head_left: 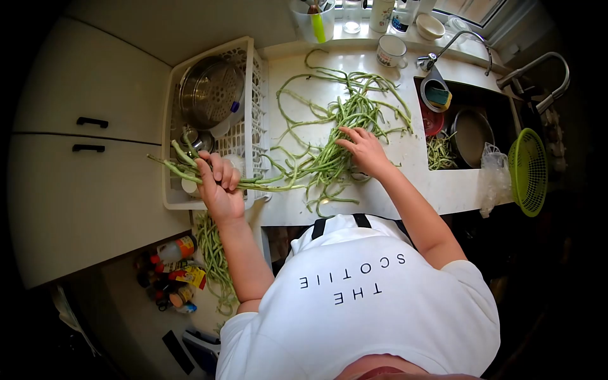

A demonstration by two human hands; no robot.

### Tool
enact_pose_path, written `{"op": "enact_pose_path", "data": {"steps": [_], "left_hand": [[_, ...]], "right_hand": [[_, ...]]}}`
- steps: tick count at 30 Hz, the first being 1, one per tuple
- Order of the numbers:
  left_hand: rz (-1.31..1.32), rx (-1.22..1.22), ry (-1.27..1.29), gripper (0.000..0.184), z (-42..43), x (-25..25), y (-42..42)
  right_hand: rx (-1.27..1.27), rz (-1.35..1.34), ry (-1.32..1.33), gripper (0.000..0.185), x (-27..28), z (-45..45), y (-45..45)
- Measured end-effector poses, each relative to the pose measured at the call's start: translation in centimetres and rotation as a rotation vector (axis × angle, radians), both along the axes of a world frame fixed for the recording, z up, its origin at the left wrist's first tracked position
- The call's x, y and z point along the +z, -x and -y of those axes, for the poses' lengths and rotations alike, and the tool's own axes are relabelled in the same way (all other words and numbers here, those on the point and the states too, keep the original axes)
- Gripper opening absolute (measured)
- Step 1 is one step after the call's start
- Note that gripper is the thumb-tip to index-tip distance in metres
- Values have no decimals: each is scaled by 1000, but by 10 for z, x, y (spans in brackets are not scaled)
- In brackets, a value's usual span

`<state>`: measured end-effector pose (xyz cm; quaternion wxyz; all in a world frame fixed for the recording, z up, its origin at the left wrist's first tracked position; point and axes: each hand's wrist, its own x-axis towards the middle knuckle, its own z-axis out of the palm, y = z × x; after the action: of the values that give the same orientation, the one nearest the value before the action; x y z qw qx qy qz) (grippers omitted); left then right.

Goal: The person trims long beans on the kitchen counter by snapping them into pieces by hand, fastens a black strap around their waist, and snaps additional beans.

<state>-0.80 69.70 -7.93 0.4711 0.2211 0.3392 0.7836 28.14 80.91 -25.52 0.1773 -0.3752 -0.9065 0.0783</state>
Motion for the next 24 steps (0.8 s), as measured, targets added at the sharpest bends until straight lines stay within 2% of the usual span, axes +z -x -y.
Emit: {"op": "enact_pose_path", "data": {"steps": [3, 6, 8, 9, 11, 12, 13, 15, 18, 19, 21, 22, 24], "left_hand": [[-11, 4, 13, 21, 3, -2, 1], [4, 14, 27, 20, 9, -5, 5], [1, 38, 38, 20, 14, -5, 5], [-2, 55, 52, 20, 16, -5, 5], [3, 63, 65, 20, 18, -9, 6], [6, 63, 75, 20, 17, -11, 6], [10, 59, 74, 20, 16, -12, 4], [33, 65, 88, 20, 13, -13, -1], [30, 25, 76, 19, 8, -14, -5], [33, 20, 75, 19, 7, -14, -6], [33, 22, 103, 17, 4, -15, -8], [37, 19, 104, 17, 5, -15, -8], [-47, 23, 188, 18, 6, -13, -7]], "right_hand": [[-28, 34, 87, 34, -18, -12, 2], [-66, -114, 152, 34, -15, -19, 4], [-145, -380, 212, 37, 15, -18, 8], [-138, -378, 214, 37, 34, -20, 7], [-163, -586, 231, 37, 68, -22, 2], [-139, -605, 160, 39, 80, -26, -2], [-152, -649, 195, 39, 96, -26, -6], [-141, -656, 121, 41, 123, -26, -16], [-216, -523, 111, 45, 119, -23, -29], [-221, -520, 108, 45, 111, -21, -33], [-286, -165, 145, 51, 76, -16, -42], [-294, -112, 222, 56, 54, -13, -53], [-334, -112, 258, 53, 29, -5, -69]]}}
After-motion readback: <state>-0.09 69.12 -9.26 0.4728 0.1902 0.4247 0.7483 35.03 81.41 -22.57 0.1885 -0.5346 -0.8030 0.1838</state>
